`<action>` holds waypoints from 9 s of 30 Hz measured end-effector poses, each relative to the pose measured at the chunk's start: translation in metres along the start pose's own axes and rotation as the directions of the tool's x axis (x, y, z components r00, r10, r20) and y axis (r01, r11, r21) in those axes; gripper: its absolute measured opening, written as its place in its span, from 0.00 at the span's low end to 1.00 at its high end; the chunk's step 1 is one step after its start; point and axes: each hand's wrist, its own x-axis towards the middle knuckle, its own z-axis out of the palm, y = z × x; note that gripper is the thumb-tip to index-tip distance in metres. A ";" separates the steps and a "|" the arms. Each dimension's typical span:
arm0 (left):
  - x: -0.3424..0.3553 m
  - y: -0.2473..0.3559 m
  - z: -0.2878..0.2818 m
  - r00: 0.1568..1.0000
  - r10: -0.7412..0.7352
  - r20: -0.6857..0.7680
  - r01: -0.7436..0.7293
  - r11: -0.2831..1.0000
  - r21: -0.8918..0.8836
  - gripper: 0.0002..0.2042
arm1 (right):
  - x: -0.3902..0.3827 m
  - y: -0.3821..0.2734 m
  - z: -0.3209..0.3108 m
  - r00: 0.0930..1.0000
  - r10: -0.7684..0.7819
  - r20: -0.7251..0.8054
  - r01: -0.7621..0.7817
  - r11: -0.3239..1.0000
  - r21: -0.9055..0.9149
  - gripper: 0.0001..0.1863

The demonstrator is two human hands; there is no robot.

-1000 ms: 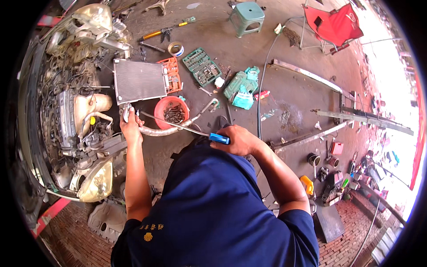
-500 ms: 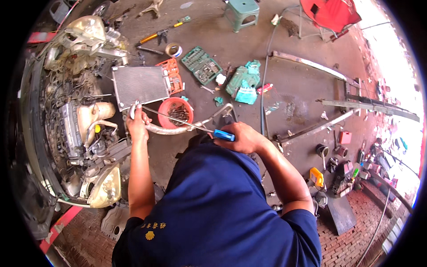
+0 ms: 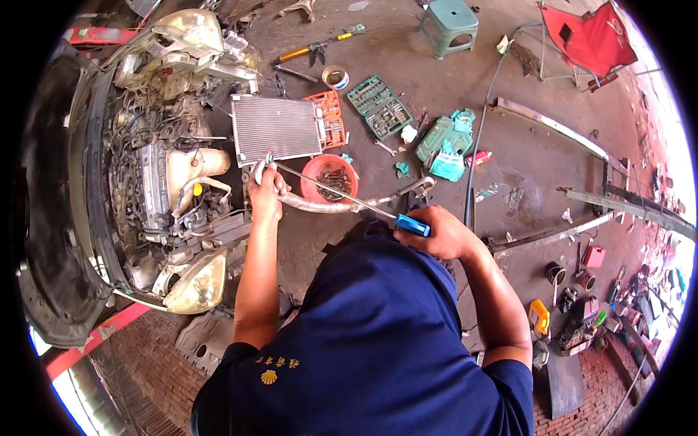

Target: The person holds an engine hose and cleans it with a cloth before installing it into the engine bay and securing it with screws.

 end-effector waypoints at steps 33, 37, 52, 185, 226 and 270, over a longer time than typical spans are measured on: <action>0.000 0.011 0.006 0.999 0.030 0.037 -0.031 0.999 0.041 0.21 | 0.008 -0.001 -0.007 0.998 -0.029 0.048 0.027 0.999 0.046 0.21; 0.003 0.007 0.004 0.999 0.007 -0.054 -0.007 1.000 0.005 0.16 | 0.007 0.007 -0.006 0.989 -0.146 0.009 0.146 0.989 -0.030 0.20; 0.025 0.004 -0.016 0.989 -0.044 -0.140 0.026 0.992 -0.126 0.07 | -0.021 0.073 0.001 0.994 -0.088 -0.067 0.076 0.982 -0.171 0.18; -0.061 0.085 0.075 0.512 0.382 0.769 -0.746 0.642 0.178 0.48 | 0.102 -0.080 0.062 0.878 -0.115 -0.465 0.478 0.279 0.833 0.07; -0.075 0.117 0.137 0.437 0.315 0.843 0.017 0.934 -0.358 0.47 | 0.097 -0.123 0.013 0.372 -0.516 -0.772 0.849 0.526 0.057 0.15; -0.056 0.104 0.153 0.889 0.046 0.455 0.159 0.901 -0.403 0.34 | 0.120 -0.127 0.013 0.687 -0.219 -0.693 0.672 0.552 0.493 0.23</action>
